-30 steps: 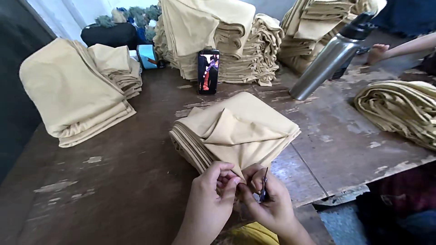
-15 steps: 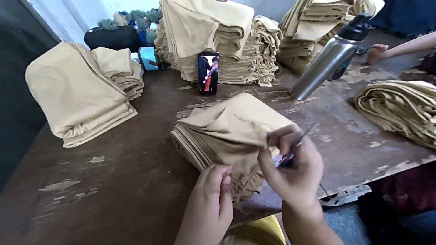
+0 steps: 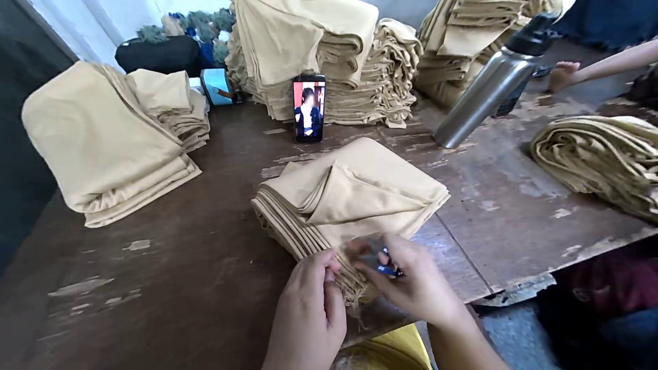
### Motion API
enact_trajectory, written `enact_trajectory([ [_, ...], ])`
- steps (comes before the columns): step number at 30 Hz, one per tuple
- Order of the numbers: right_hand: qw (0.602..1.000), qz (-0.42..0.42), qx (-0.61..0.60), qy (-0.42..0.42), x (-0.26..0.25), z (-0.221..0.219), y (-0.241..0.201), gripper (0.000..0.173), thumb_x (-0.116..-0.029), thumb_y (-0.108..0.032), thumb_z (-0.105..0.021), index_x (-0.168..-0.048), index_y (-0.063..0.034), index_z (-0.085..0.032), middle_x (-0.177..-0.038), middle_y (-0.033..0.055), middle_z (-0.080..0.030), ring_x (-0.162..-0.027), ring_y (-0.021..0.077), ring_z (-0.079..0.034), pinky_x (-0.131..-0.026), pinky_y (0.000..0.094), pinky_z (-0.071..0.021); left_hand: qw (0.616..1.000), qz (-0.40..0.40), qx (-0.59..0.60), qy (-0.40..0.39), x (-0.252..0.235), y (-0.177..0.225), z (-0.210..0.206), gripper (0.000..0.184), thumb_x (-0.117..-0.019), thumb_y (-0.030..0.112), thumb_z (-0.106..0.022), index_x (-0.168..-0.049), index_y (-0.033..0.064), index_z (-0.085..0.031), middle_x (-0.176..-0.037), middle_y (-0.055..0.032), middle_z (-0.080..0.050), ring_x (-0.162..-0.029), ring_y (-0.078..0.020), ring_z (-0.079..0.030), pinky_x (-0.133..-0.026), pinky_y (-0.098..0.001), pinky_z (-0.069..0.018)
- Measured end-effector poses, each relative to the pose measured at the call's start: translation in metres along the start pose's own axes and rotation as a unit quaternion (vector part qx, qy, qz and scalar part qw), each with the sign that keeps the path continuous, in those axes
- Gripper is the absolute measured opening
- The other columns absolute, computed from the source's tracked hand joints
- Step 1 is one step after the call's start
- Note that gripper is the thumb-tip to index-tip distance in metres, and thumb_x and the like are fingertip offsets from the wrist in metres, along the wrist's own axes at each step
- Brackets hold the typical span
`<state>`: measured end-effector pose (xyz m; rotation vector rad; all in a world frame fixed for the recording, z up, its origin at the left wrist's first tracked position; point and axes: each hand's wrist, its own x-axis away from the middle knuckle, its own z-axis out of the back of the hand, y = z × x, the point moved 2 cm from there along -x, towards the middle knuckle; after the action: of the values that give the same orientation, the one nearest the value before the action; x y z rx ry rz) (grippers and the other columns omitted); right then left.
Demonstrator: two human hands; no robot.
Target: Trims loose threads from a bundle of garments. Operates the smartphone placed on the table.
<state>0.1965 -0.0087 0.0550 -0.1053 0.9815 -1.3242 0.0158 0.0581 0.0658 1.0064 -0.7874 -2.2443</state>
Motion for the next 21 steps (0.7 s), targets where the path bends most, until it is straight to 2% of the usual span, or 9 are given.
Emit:
enact_trajectory([
  [1,1.000,0.005,0.026,0.001,-0.004,-0.004,-0.002,0.017,-0.0949,-0.017,-0.067,-0.105,-0.0039,-0.069,-0.092,0.0064,-0.072,-0.078,0.0122,-0.065,-0.072,0.0278,-0.0554,1.000,-0.002,0.007,0.012,-0.001,0.000,0.000,0.030,-0.0951,0.005,-0.050,-0.121,-0.0020,-0.063,-0.102,-0.0055,-0.069,-0.091,-0.0044,-0.066,-0.080,-0.0179,-0.0563],
  [3,0.997,0.022,0.077,0.007,-0.012,-0.011,-0.005,0.012,-0.0929,-0.017,-0.065,-0.098,-0.0072,-0.070,-0.080,0.0040,-0.068,-0.072,0.0165,-0.063,-0.067,0.0319,-0.0535,1.000,0.000,0.014,0.020,-0.002,0.001,0.001,0.029,-0.0954,0.004,-0.051,-0.122,-0.0045,-0.060,-0.106,-0.0091,-0.068,-0.092,-0.0034,-0.065,-0.082,-0.0167,-0.0553],
  [5,0.994,0.038,0.098,0.015,-0.015,-0.016,-0.005,0.009,-0.0924,-0.014,-0.062,-0.087,-0.0083,-0.066,-0.071,0.0036,-0.063,-0.067,0.0182,-0.060,-0.061,0.0324,-0.0495,1.000,0.004,0.012,0.021,-0.001,0.001,0.001,0.034,-0.0945,0.004,-0.051,-0.126,-0.0077,-0.058,-0.108,-0.0115,-0.069,-0.096,-0.0045,-0.066,-0.086,-0.0175,-0.0549],
  [6,0.994,0.041,0.096,0.017,-0.015,-0.017,-0.004,0.011,-0.0932,-0.014,-0.061,-0.086,-0.0079,-0.065,-0.070,0.0038,-0.062,-0.067,0.0180,-0.059,-0.060,0.0321,-0.0487,1.000,0.005,0.012,0.018,-0.001,0.001,0.001,0.036,-0.0944,0.004,-0.051,-0.128,-0.0084,-0.056,-0.109,-0.0118,-0.068,-0.098,-0.0050,-0.066,-0.087,-0.0179,-0.0547],
  [10,0.999,0.011,0.017,0.026,0.002,-0.004,-0.005,0.011,-0.0957,-0.017,-0.063,-0.094,-0.0061,-0.066,-0.084,0.0049,-0.070,-0.075,0.0108,-0.064,-0.069,0.0259,-0.0532,1.000,0.005,-0.026,-0.016,0.002,0.000,-0.003,0.044,-0.0960,0.009,-0.049,-0.137,-0.0067,-0.053,-0.115,-0.0114,-0.068,-0.101,-0.0106,-0.065,-0.085,-0.0218,-0.0552],
  [13,0.992,0.016,-0.112,0.046,0.022,0.013,-0.011,0.015,-0.0962,-0.015,-0.068,-0.092,-0.0069,-0.056,-0.087,0.0047,-0.070,-0.072,0.0054,-0.062,-0.066,0.0190,-0.0515,0.997,-0.008,-0.064,-0.048,0.002,0.006,-0.008,0.048,-0.0958,0.012,-0.049,-0.142,-0.0022,-0.054,-0.120,-0.0075,-0.071,-0.110,-0.0201,-0.063,-0.096,-0.0353,-0.0524],
  [15,0.979,0.028,-0.202,0.013,0.033,0.027,-0.019,0.016,-0.0984,-0.019,-0.069,-0.095,-0.0118,-0.055,-0.089,0.0004,-0.070,-0.077,0.0040,-0.066,-0.070,0.0187,-0.0547,0.995,-0.011,-0.069,-0.071,0.002,0.010,-0.011,0.054,-0.0943,0.013,-0.048,-0.147,0.0008,-0.051,-0.127,-0.0058,-0.070,-0.118,-0.0258,-0.060,-0.097,-0.0437,-0.0481],
  [18,0.940,0.075,-0.319,-0.100,0.047,0.045,-0.027,0.019,-0.1018,-0.018,-0.065,-0.087,-0.0072,-0.057,-0.084,0.0052,-0.069,-0.077,0.0096,-0.065,-0.072,0.0222,-0.0529,0.996,-0.018,-0.063,-0.065,0.004,0.011,-0.013,0.055,-0.0926,0.014,-0.048,-0.146,0.0008,-0.051,-0.120,-0.0031,-0.072,-0.113,-0.0257,-0.059,-0.090,-0.0451,-0.0475],
  [21,0.934,0.094,-0.278,-0.205,0.058,0.049,-0.021,0.021,-0.1043,-0.017,-0.057,-0.089,-0.0046,-0.067,-0.080,0.0082,-0.069,-0.076,0.0148,-0.064,-0.073,0.0276,-0.0512,0.997,-0.017,-0.049,-0.061,0.004,0.009,-0.011,0.055,-0.0925,0.013,-0.048,-0.146,-0.0006,-0.050,-0.114,-0.0001,-0.072,-0.110,-0.0223,-0.059,-0.090,-0.0429,-0.0481],
])
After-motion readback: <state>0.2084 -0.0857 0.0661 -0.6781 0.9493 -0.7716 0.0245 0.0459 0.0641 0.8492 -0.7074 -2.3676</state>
